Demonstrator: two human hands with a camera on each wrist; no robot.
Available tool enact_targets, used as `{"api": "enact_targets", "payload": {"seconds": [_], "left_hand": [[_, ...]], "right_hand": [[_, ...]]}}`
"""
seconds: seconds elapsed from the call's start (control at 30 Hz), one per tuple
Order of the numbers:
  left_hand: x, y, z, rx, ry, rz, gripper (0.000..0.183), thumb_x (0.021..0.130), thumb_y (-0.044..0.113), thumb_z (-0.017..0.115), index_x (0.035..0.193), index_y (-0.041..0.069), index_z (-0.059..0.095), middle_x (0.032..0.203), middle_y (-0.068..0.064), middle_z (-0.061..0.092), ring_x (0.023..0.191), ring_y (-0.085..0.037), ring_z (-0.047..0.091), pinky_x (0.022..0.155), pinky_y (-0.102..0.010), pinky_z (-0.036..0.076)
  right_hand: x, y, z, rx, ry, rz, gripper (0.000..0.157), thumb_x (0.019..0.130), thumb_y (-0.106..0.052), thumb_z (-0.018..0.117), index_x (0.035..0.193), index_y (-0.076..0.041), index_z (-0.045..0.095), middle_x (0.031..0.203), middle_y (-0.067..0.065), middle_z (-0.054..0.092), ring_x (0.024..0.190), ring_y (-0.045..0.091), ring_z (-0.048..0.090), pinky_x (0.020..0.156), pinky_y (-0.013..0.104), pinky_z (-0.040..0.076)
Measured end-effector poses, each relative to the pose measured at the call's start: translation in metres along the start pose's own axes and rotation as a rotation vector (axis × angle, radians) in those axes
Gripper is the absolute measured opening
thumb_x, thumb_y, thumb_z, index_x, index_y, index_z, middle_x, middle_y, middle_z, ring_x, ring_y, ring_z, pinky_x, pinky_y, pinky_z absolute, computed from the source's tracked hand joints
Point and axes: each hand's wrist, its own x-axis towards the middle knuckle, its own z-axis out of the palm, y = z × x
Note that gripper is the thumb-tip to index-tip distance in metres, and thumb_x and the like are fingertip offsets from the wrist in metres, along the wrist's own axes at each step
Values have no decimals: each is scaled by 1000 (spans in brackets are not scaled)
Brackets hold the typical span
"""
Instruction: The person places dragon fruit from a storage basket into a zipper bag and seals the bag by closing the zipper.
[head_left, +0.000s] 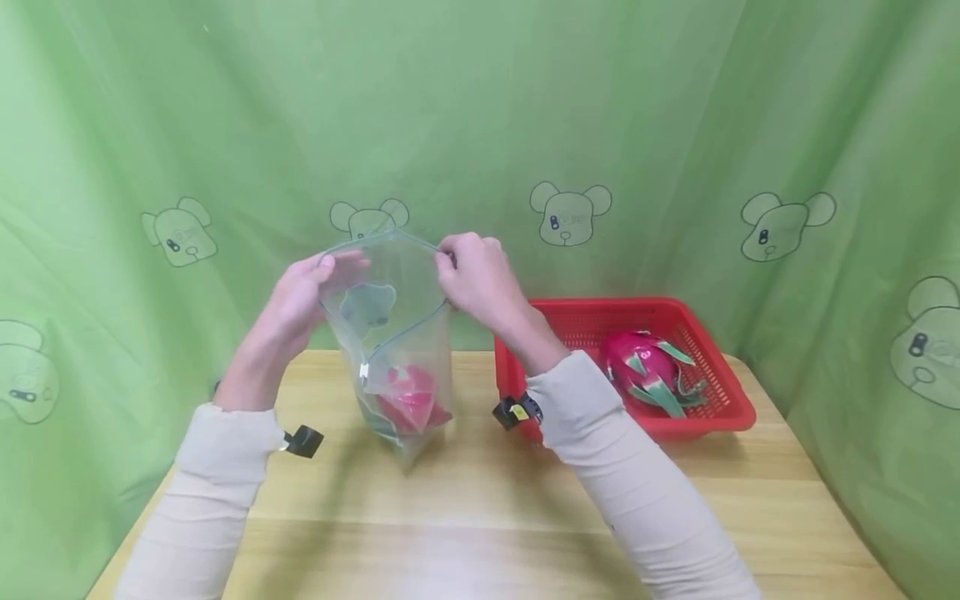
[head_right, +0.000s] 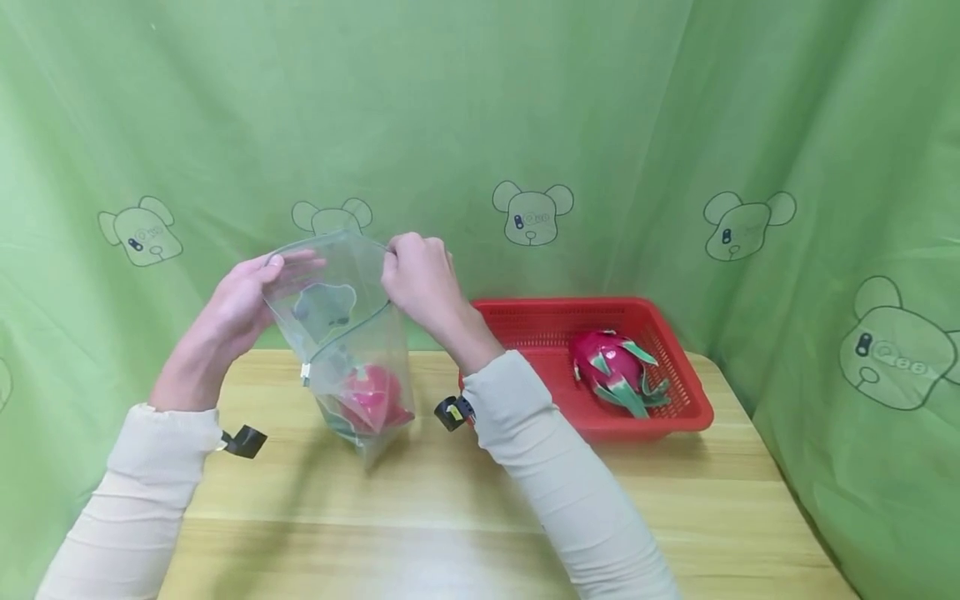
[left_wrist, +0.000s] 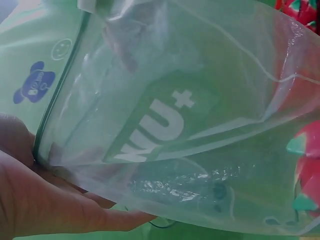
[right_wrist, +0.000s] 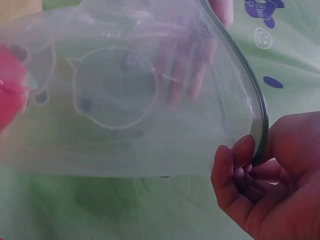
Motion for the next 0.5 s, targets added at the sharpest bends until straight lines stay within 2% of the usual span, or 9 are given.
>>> {"api": "enact_targets", "payload": {"seconds": [0.17, 0.33, 0.43, 0.5], "left_hand": [[2, -7, 1, -35, -15, -48, 49, 114, 23, 23, 157, 5, 37, 159, -15, 42, 147, -31, 38, 121, -50, 30], [-2, -15, 5, -63, -23, -30, 50, 114, 24, 24, 162, 12, 25, 165, -14, 32, 151, -30, 30, 124, -49, 23], [-13, -28, 11, -72, 7, 7, 54, 113, 24, 31, 165, 17, 17, 169, -13, 21, 153, -31, 24, 125, -51, 19], [-23, -39, 18, -85, 67, 39, 60, 111, 21, 40, 165, 18, 14, 169, -12, 17, 153, -32, 22, 124, -53, 18]], "right_hand": [[-4, 7, 7, 4, -25, 16, 30, 105, -11, 51, 126, -2, 70, 74, 7, 65, 57, 16, 62, 50, 26, 43], [-6, 9, 14, 76, -19, 33, 31, 105, -9, 50, 129, 1, 67, 78, 8, 66, 57, 16, 66, 49, 26, 45], [-8, 10, 19, 114, -14, 63, 35, 103, -6, 49, 134, 1, 64, 78, 8, 66, 55, 15, 67, 45, 24, 42], [-9, 9, 22, 135, -8, 85, 38, 102, -5, 48, 137, 1, 62, 77, 8, 65, 54, 14, 67, 43, 23, 38]]}}
